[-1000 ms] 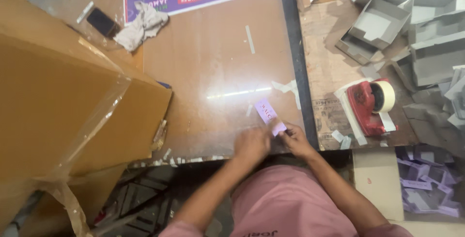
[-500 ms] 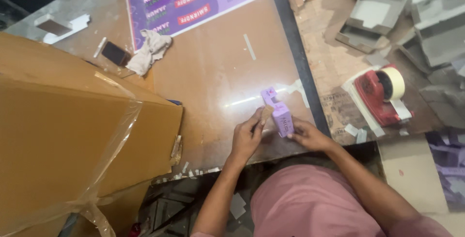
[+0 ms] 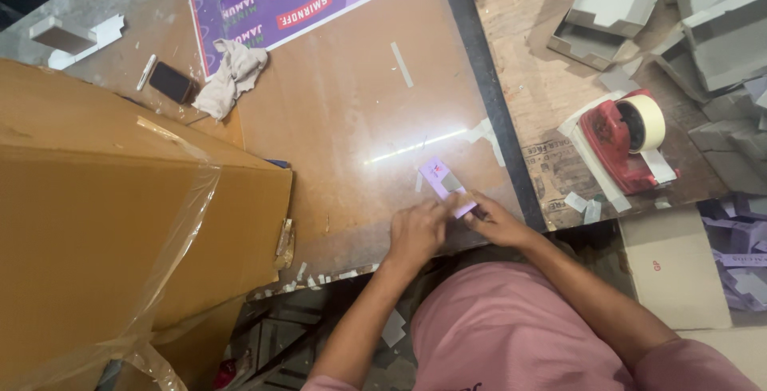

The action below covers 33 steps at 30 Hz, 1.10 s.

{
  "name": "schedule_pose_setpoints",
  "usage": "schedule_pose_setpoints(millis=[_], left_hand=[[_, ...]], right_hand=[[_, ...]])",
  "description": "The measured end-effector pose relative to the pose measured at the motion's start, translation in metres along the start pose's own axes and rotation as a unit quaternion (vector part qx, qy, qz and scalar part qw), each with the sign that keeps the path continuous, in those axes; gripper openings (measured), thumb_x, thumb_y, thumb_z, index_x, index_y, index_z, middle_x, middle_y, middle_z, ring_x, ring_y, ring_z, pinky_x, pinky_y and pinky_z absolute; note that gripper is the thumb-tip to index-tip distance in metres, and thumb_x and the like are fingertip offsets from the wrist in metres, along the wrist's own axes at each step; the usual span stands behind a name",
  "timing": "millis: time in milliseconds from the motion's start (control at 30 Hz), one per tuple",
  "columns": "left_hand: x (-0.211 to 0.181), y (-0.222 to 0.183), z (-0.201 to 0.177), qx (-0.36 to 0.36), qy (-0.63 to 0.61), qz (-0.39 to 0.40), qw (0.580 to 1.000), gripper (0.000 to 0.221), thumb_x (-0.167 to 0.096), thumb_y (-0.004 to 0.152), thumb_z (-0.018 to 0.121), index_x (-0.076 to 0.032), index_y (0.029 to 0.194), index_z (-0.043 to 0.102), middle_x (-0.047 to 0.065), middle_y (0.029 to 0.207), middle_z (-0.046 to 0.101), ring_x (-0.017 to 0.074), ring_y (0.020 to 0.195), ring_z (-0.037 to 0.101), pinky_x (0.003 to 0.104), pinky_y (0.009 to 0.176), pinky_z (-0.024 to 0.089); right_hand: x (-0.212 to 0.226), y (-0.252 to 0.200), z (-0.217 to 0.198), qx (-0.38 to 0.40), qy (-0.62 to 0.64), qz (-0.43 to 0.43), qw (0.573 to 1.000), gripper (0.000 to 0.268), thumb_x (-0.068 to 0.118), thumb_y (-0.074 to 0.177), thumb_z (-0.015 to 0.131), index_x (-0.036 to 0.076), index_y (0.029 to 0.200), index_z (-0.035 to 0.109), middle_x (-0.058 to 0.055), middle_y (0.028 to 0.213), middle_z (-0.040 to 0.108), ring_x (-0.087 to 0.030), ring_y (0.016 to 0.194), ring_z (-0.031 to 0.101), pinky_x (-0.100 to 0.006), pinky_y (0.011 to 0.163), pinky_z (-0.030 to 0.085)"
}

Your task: The person assembles small purple cardboard boxes by folding flaps and inserting inner trays. They handle each box one at a time, aligning edges and pressing flaps to secure the structure.

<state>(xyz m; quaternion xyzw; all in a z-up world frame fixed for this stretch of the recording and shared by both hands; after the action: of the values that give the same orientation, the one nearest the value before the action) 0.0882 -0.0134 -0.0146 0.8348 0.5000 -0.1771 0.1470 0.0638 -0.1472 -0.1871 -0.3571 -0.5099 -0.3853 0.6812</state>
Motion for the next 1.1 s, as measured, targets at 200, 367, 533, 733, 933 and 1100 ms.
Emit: schedule_pose_setpoints(millis=[200, 367, 533, 733, 933, 1100], left_hand=[[0.016, 0.007, -0.010, -0.076, 0.034, -0.039, 0.996, 0.048, -0.010, 0.088, 0.066, -0.019, 0.135, 0.066, 0.009, 0.081, 0.066, 0.0322, 0.068, 0.066, 0.047, 0.058, 0.052], [-0.012, -0.006, 0.003, -0.045, 0.023, 0.024, 0.998, 0.050, -0.015, 0.087, 0.064, -0.022, 0.136, 0.063, 0.010, 0.091, 0.070, 0.0319, 0.067, 0.066, 0.047, 0.058, 0.052], [0.092, 0.025, -0.031, 0.016, 0.128, -0.153, 0.980, 0.045, -0.030, 0.094, 0.063, -0.029, 0.139, 0.061, 0.014, 0.079, 0.066, 0.0337, 0.063, 0.066, 0.051, 0.052, 0.050], [0.064, 0.016, -0.042, -0.138, -0.064, -0.029, 0.988, 0.048, -0.017, 0.094, 0.062, -0.025, 0.141, 0.061, 0.009, 0.091, 0.070, 0.0289, 0.079, 0.070, 0.044, 0.069, 0.057], [0.039, 0.024, -0.018, -0.038, 0.026, -0.109, 0.993, 0.047, -0.014, 0.089, 0.065, -0.022, 0.136, 0.067, 0.011, 0.080, 0.068, 0.0325, 0.070, 0.067, 0.047, 0.061, 0.052], [0.004, -0.011, -0.005, 0.019, -0.082, -0.058, 0.995, 0.050, -0.014, 0.090, 0.063, -0.023, 0.139, 0.065, 0.010, 0.086, 0.069, 0.0320, 0.075, 0.069, 0.047, 0.065, 0.054]], right_hand=[[0.001, -0.002, 0.004, -0.020, -0.067, -0.042, 0.997, 0.032, 0.021, 0.104, 0.058, 0.000, 0.126, 0.066, -0.009, 0.135, 0.061, -0.021, 0.126, 0.056, -0.035, 0.107, 0.043], [-0.010, -0.004, 0.000, -0.005, 0.006, -0.002, 1.000, 0.031, 0.023, 0.105, 0.061, -0.001, 0.124, 0.067, -0.011, 0.126, 0.064, -0.022, 0.120, 0.058, -0.035, 0.106, 0.044], [-0.021, -0.003, 0.001, 0.001, -0.020, 0.007, 1.000, 0.031, 0.022, 0.105, 0.058, -0.002, 0.121, 0.068, -0.009, 0.132, 0.063, -0.020, 0.124, 0.056, -0.035, 0.107, 0.042], [-0.023, 0.002, 0.006, 0.009, 0.013, 0.061, 0.998, 0.036, 0.022, 0.102, 0.059, 0.001, 0.131, 0.063, -0.010, 0.132, 0.062, -0.020, 0.120, 0.057, -0.034, 0.104, 0.046], [0.014, 0.012, 0.011, 0.028, -0.010, -0.030, 0.999, 0.031, 0.022, 0.105, 0.058, -0.002, 0.122, 0.067, -0.010, 0.131, 0.061, -0.020, 0.120, 0.058, -0.033, 0.104, 0.045], [0.016, 0.013, 0.017, 0.034, 0.024, -0.035, 0.999, 0.028, 0.022, 0.109, 0.061, -0.003, 0.115, 0.070, -0.012, 0.125, 0.064, -0.023, 0.119, 0.061, -0.035, 0.108, 0.046]])
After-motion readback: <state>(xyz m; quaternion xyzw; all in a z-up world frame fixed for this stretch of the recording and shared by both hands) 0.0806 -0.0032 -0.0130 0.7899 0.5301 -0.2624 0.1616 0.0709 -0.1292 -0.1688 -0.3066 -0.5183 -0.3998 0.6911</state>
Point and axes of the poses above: each hand's wrist, its own y-axis towards the middle knuckle, its own z-axis out of the palm, x = y × z, the point moved 8 cm from there along y, towards the middle knuckle
